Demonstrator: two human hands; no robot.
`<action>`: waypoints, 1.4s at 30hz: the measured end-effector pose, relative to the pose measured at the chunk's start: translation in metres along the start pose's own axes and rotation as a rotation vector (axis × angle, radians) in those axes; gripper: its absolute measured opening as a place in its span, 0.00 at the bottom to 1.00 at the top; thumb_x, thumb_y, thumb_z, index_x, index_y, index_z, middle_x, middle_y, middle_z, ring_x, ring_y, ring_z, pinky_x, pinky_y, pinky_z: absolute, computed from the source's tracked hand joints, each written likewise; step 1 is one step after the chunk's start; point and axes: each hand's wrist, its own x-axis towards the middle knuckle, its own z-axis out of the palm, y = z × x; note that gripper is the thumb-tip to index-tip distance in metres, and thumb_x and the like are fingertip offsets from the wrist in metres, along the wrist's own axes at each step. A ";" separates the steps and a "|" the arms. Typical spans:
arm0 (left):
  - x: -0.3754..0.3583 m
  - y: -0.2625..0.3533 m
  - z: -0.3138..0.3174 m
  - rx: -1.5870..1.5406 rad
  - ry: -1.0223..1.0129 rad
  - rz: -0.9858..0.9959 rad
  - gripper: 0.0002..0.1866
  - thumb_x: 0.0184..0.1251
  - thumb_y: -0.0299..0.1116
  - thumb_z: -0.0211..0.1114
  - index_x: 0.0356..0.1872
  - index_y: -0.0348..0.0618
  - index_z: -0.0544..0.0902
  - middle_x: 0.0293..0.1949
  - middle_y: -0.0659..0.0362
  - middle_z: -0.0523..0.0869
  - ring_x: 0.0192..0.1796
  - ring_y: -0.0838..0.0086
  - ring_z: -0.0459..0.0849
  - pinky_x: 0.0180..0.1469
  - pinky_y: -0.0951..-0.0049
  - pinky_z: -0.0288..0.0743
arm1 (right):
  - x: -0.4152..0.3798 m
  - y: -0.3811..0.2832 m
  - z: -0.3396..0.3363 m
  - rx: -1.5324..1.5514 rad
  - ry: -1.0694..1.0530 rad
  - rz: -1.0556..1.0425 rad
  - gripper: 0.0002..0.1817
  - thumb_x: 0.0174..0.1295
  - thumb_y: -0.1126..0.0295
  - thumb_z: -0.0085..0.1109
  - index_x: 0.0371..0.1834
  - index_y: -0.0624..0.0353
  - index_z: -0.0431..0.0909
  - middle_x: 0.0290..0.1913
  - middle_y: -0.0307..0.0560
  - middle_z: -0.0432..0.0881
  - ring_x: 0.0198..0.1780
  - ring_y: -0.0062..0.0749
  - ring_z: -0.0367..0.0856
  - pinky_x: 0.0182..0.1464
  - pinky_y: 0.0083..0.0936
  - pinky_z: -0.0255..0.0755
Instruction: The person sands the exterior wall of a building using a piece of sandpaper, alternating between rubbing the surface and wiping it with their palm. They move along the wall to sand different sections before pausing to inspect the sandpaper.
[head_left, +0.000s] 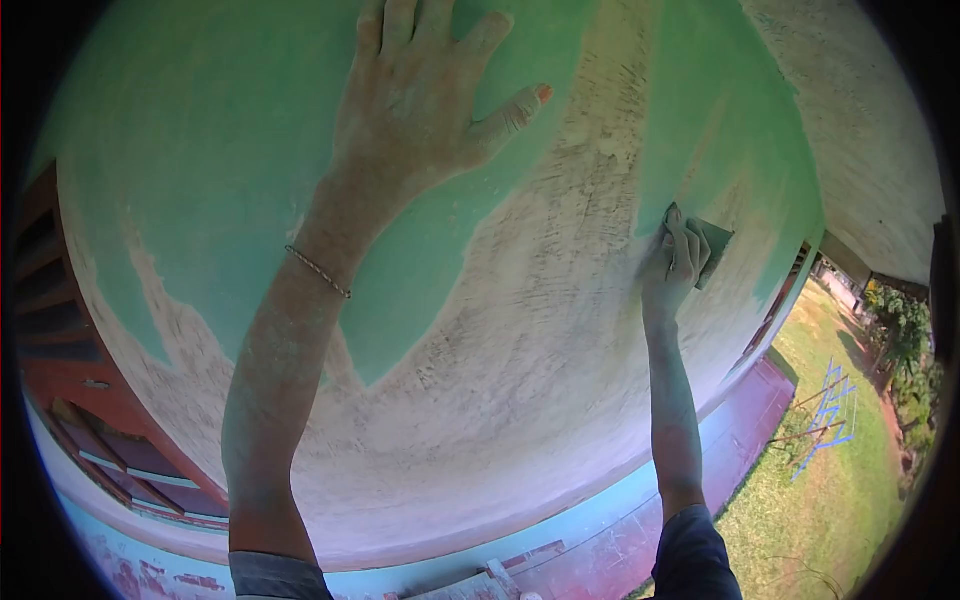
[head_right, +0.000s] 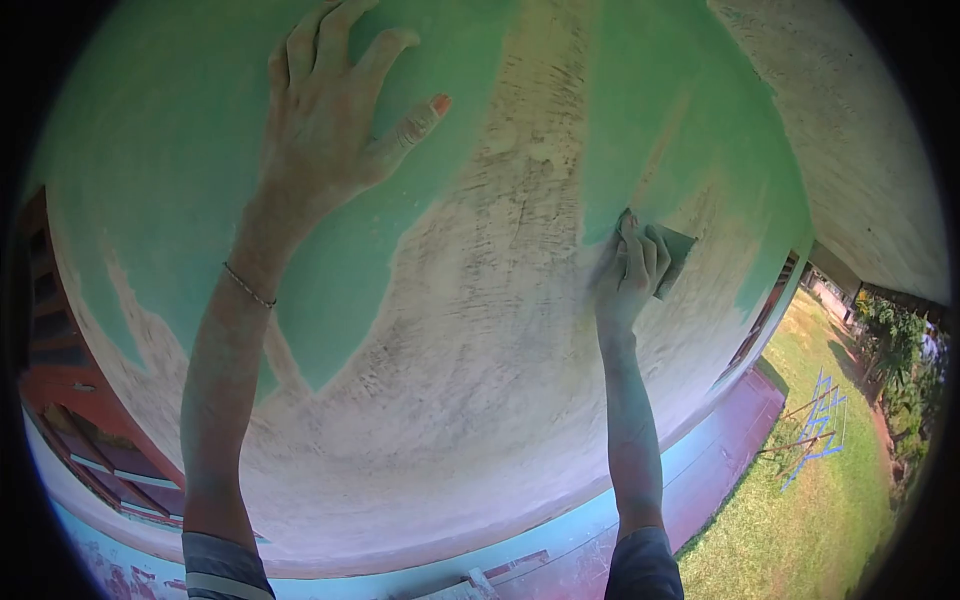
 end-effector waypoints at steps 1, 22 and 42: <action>-0.002 0.000 0.000 -0.001 -0.027 -0.014 0.33 0.75 0.60 0.60 0.63 0.38 0.77 0.69 0.36 0.63 0.76 0.38 0.57 0.75 0.32 0.51 | -0.001 -0.008 -0.002 -0.009 -0.039 -0.101 0.21 0.65 0.80 0.59 0.62 0.64 0.84 0.52 0.47 0.85 0.66 0.56 0.73 0.73 0.50 0.65; 0.002 0.007 -0.003 0.026 0.091 -0.005 0.29 0.70 0.60 0.66 0.61 0.50 0.81 0.71 0.47 0.69 0.76 0.48 0.62 0.77 0.42 0.55 | -0.013 -0.010 -0.015 -0.005 -0.156 -0.351 0.21 0.68 0.82 0.54 0.62 0.63 0.84 0.55 0.47 0.84 0.64 0.55 0.75 0.72 0.50 0.65; 0.001 0.005 -0.002 0.040 0.124 -0.026 0.27 0.70 0.60 0.67 0.60 0.52 0.82 0.70 0.51 0.72 0.76 0.51 0.64 0.76 0.44 0.56 | -0.018 -0.012 -0.014 -0.044 -0.096 -0.185 0.21 0.66 0.80 0.55 0.62 0.61 0.85 0.53 0.45 0.84 0.67 0.50 0.73 0.71 0.47 0.60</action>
